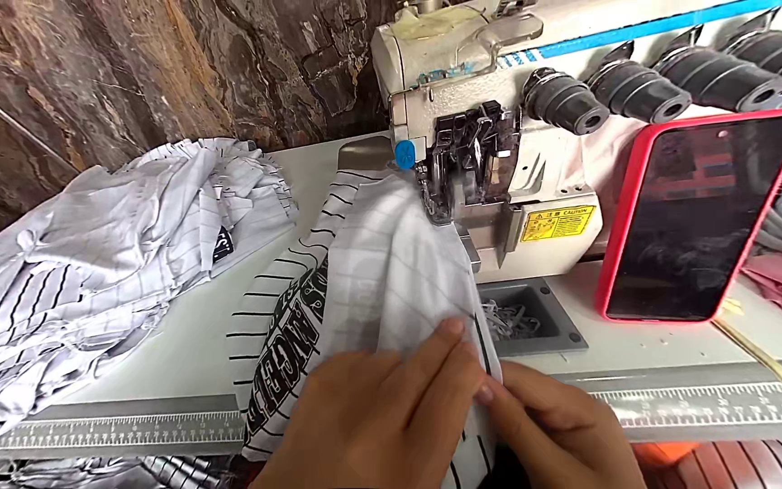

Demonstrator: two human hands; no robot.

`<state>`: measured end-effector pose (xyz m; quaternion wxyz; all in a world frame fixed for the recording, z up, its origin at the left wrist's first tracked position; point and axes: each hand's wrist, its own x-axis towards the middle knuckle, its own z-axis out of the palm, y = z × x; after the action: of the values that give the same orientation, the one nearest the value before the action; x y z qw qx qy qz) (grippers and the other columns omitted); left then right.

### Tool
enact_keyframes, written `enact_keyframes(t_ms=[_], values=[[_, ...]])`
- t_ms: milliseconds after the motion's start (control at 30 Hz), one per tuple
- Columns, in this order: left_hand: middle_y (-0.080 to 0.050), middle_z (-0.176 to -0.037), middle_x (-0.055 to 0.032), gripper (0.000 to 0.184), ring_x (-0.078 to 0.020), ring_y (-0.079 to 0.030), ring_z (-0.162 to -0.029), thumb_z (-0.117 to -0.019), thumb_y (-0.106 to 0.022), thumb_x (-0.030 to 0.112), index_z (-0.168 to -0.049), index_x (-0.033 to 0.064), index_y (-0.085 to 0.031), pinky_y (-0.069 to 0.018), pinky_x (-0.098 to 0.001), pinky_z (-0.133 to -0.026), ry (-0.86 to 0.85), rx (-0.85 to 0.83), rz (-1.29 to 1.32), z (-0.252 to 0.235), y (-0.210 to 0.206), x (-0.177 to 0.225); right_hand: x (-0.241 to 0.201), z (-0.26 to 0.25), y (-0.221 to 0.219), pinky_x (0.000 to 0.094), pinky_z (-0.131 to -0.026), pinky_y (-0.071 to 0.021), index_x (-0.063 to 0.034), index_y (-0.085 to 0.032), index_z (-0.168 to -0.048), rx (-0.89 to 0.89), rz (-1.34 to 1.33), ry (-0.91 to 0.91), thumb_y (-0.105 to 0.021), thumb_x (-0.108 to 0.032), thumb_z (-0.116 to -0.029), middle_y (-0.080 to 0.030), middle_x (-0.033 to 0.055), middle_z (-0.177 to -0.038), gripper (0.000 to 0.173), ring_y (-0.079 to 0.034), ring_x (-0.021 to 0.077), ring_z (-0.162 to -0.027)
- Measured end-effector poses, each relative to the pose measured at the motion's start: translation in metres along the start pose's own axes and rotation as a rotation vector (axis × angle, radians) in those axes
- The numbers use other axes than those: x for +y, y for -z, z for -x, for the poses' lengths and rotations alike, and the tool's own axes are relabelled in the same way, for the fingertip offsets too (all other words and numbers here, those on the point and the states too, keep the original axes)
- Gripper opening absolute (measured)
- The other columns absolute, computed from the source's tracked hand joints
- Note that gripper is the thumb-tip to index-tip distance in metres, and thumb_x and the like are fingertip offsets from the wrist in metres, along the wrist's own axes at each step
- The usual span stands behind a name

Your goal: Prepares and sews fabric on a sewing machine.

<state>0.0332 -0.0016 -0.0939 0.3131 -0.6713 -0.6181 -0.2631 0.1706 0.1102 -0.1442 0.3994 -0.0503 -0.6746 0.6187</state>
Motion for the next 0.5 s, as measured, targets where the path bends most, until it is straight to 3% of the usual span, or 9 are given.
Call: enact_keyframes(t_ms=[100, 200, 267, 333, 367, 400, 467, 500], values=[[-0.079, -0.096, -0.0059, 0.017, -0.0128, -0.063, -0.060, -0.1039, -0.058, 0.015, -0.105, 0.0083, -0.074, -0.0433, -0.0241, -0.051, 0.051, 0.056, -0.027, -0.011, -0.011, -0.005, 0.004, -0.017, -0.004, 0.0105, -0.061, -0.0508, -0.0070, -0.072, -0.094, 0.056, -0.008, 0.001, -0.058, -0.012, -0.1033, -0.067, -0.0125, -0.075, 0.018, -0.059, -0.0097, -0.067], [-0.079, -0.096, -0.0041, 0.018, -0.0080, -0.072, -0.075, -0.0993, -0.061, 0.013, -0.107, 0.0097, -0.077, -0.0542, -0.0182, -0.062, 0.309, 0.050, -0.055, -0.013, -0.008, 0.001, 0.008, -0.021, -0.003, 0.0132, -0.062, -0.0544, -0.0091, -0.074, -0.097, 0.071, -0.075, -0.032, -0.059, -0.011, -0.1029, -0.070, -0.0121, -0.078, 0.016, -0.064, -0.0067, -0.069], [-0.076, -0.089, -0.0056, 0.017, -0.0057, -0.065, -0.068, -0.0963, -0.066, 0.016, -0.106, 0.0077, -0.077, -0.0505, -0.0167, -0.059, 0.492, 0.027, -0.021, -0.011, 0.006, 0.004, 0.009, -0.018, 0.000, 0.0149, -0.065, -0.0564, -0.0119, -0.074, -0.100, 0.058, -0.154, -0.077, -0.061, -0.011, -0.1019, -0.072, -0.0123, -0.082, 0.014, -0.066, -0.0050, -0.071], [-0.067, -0.084, -0.0023, 0.015, 0.0014, -0.053, -0.065, -0.0948, -0.070, 0.020, -0.096, 0.0065, -0.075, -0.0422, -0.0114, -0.055, 0.550, 0.027, 0.180, -0.006, 0.017, -0.006, 0.014, -0.016, 0.003, 0.0176, -0.070, -0.0588, -0.0158, -0.076, -0.103, 0.029, -0.299, -0.127, -0.063, -0.016, -0.1013, -0.075, -0.0101, -0.088, 0.013, -0.069, -0.0025, -0.078], [-0.066, -0.090, 0.0022, 0.015, 0.0048, -0.057, -0.075, -0.0950, -0.072, 0.025, -0.093, 0.0102, -0.073, -0.0476, -0.0094, -0.063, 0.523, 0.041, 0.293, -0.003, 0.019, -0.014, 0.019, -0.016, 0.003, 0.0191, -0.074, -0.0592, -0.0168, -0.077, -0.104, 0.010, -0.372, -0.142, -0.063, -0.020, -0.1015, -0.076, -0.0084, -0.092, 0.015, -0.070, -0.0010, -0.081], [-0.067, -0.102, 0.0069, 0.015, 0.0040, -0.061, -0.094, -0.0968, -0.070, 0.030, -0.094, 0.0155, -0.070, -0.0529, -0.0127, -0.078, 0.479, 0.049, 0.377, -0.002, 0.018, -0.021, 0.024, -0.018, 0.001, 0.0201, -0.078, -0.0589, -0.0169, -0.078, -0.104, -0.003, -0.425, -0.145, -0.062, -0.024, -0.1021, -0.076, -0.0072, -0.095, 0.018, -0.070, -0.0002, -0.085], [-0.069, -0.126, 0.0058, 0.009, -0.0112, -0.061, -0.127, -0.1013, -0.064, 0.025, -0.101, 0.0160, -0.065, -0.0525, -0.0325, -0.108, 0.351, 0.092, 0.501, -0.010, 0.011, -0.028, 0.030, -0.023, -0.015, 0.0228, -0.082, -0.0588, -0.0134, -0.077, -0.106, -0.020, -0.506, -0.152, -0.058, -0.023, -0.1042, -0.075, -0.0050, -0.098, 0.021, -0.070, 0.0018, -0.090], [-0.072, -0.126, 0.0038, 0.006, -0.0161, -0.063, -0.128, -0.1029, -0.061, 0.019, -0.104, 0.0142, -0.063, -0.0507, -0.0389, -0.112, 0.308, 0.122, 0.546, -0.017, 0.008, -0.028, 0.027, -0.024, -0.028, 0.0243, -0.082, -0.0594, -0.0107, -0.073, -0.108, -0.012, -0.546, -0.190, -0.054, -0.019, -0.1055, -0.074, -0.0042, -0.097, 0.021, -0.070, 0.0030, -0.090]])
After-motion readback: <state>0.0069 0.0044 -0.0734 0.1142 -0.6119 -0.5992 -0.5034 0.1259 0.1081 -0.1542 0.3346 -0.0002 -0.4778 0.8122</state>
